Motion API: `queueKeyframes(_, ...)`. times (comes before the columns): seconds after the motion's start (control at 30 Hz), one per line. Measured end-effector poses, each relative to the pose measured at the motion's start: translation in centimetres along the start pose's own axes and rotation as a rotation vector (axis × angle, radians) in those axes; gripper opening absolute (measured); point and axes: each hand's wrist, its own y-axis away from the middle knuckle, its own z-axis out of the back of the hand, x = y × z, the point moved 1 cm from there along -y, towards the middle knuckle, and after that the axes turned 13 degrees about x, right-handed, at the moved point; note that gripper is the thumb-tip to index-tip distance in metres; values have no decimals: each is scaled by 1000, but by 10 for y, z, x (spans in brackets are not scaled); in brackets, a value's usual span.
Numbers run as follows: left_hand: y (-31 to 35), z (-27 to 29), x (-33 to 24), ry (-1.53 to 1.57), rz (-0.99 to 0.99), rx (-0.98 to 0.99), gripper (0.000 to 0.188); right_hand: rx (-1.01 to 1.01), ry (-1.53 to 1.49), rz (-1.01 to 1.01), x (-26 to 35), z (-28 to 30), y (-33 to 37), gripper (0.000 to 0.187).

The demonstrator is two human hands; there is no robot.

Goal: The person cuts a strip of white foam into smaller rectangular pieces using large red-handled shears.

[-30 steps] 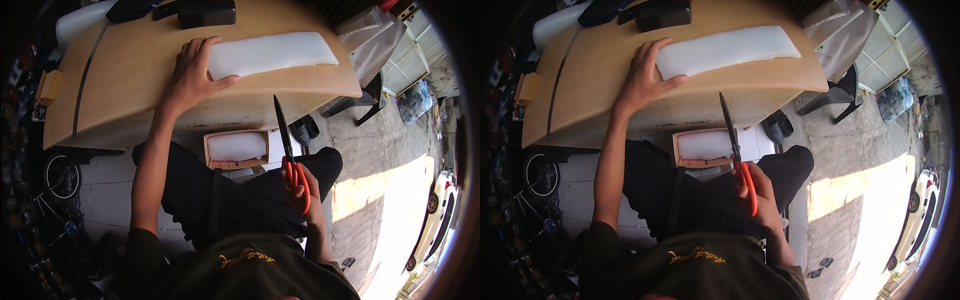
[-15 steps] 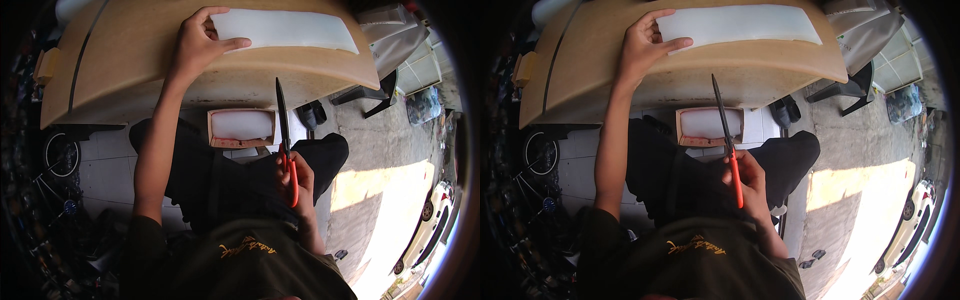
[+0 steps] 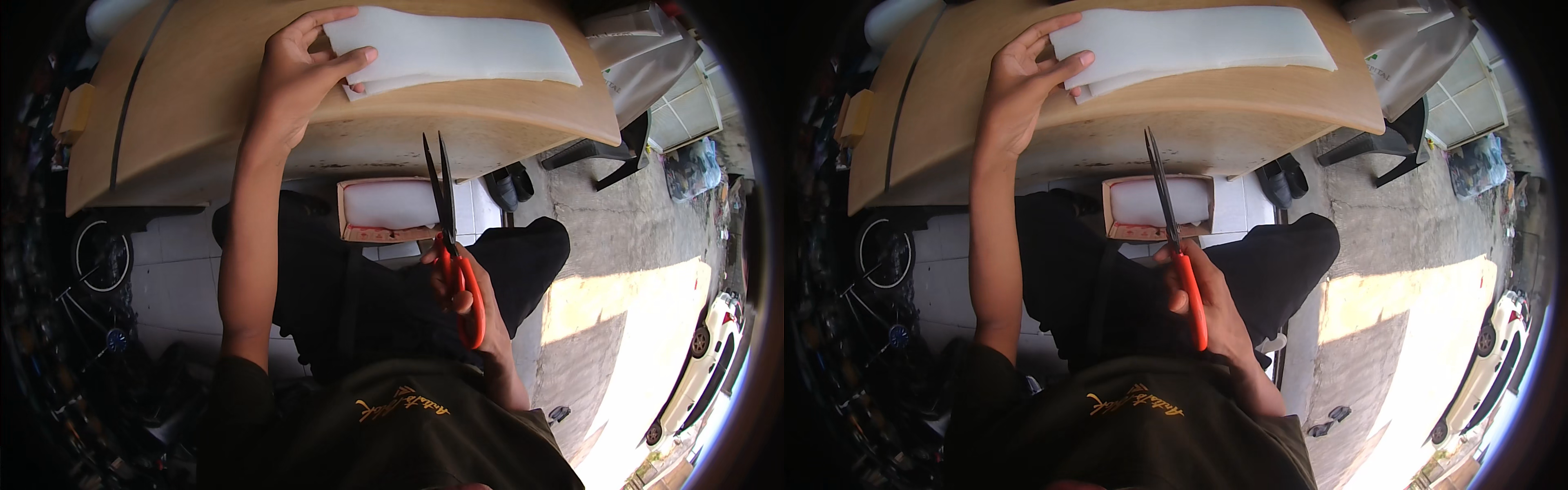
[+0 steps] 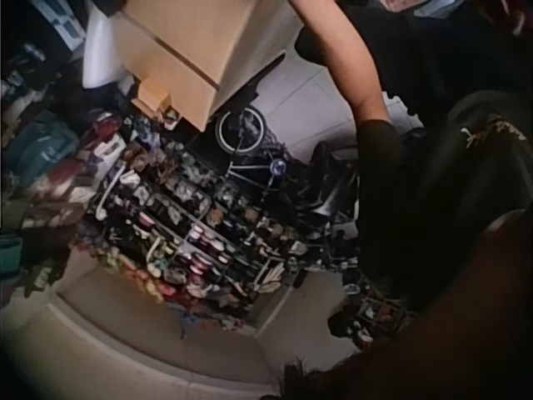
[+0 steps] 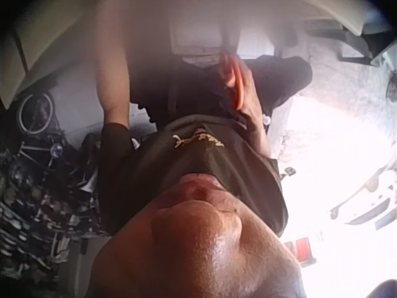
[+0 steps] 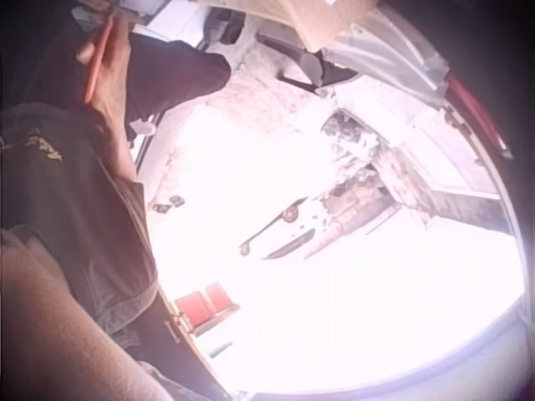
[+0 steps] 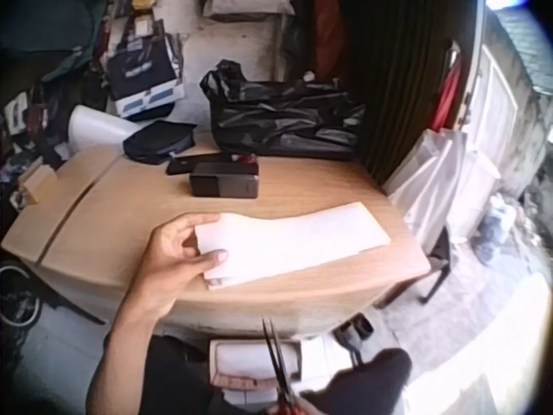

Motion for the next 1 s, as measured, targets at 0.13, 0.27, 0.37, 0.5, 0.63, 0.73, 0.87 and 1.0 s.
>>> queueKeyframes(0.13,12,-6,6,89,-73,-81,57,64,20,13,18,2,-13,85)
queueKeyframes(0.27,20,-11,21,58,-97,-195,64,79,35,38,23,0,-27,74)
queueKeyframes(0.37,27,-12,22,-4,-100,-256,65,93,44,-26,29,-1,-34,67)
queueKeyframes(0.5,33,-13,21,92,-75,-252,65,89,15,-41,26,-2,-39,65)
queueKeyframes(0.63,37,-10,20,153,-61,-294,65,109,15,-56,30,-3,-39,66)
queueKeyframes(0.73,40,-11,15,198,-102,-318,60,122,10,-43,34,-5,-37,68)
queueKeyframes(0.87,39,-11,17,223,-121,-349,60,128,-22,-34,34,-5,-34,72)
queueKeyframes(1.0,40,-8,22,175,-56,-307,62,123,-26,-53,38,-5,-37,72)
